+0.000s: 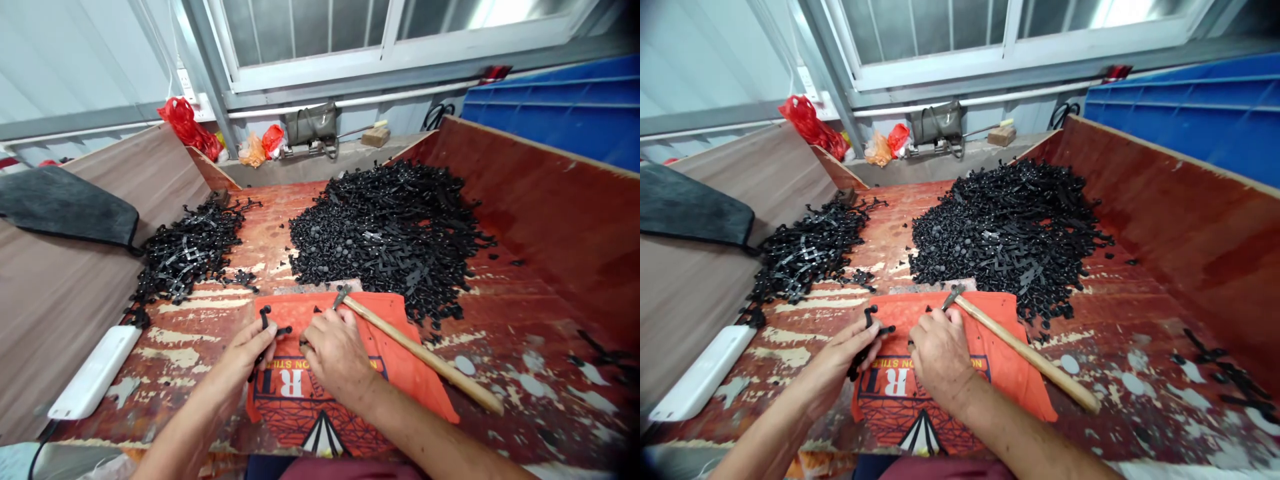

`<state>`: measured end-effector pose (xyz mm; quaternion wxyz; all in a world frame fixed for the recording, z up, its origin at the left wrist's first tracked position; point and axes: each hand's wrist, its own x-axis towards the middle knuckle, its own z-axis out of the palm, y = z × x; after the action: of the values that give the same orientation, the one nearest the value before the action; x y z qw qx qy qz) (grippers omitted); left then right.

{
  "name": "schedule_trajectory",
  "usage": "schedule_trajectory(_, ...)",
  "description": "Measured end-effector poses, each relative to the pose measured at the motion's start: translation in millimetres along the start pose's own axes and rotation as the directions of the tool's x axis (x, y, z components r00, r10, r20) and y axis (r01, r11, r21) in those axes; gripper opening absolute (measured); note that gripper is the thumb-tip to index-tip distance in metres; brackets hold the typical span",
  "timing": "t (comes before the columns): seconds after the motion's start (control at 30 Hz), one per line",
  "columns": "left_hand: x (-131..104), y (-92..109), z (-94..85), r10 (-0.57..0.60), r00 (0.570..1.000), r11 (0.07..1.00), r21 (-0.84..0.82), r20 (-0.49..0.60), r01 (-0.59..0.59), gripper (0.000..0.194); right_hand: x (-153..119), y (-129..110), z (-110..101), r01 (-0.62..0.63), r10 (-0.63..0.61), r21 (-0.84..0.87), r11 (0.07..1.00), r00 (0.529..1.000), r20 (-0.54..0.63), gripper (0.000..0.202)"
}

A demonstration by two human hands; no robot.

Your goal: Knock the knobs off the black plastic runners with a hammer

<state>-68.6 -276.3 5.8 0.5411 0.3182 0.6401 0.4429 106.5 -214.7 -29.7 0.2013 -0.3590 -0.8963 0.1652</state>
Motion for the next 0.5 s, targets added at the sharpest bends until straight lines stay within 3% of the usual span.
schedule_trajectory(0.13, 7.4, -0.4, 2.3, 0.001, 0.998, 1.0, 0.013, 0.057, -0.002, 0.04, 1.2, 1.1, 0.8, -0.026, 0.026, 0.018, 0.999, 1.0, 0.005, 0.003)
schedule_trajectory(0.5, 29.3, -17.2, 12.7, 0.014, 0.999, 0.984, 0.179, 0.05, -0.023, 0.044, 3.5, 5.2, 0.4, -0.062, 0.061, 0.038, 0.997, 0.998, 0.016, 0.008)
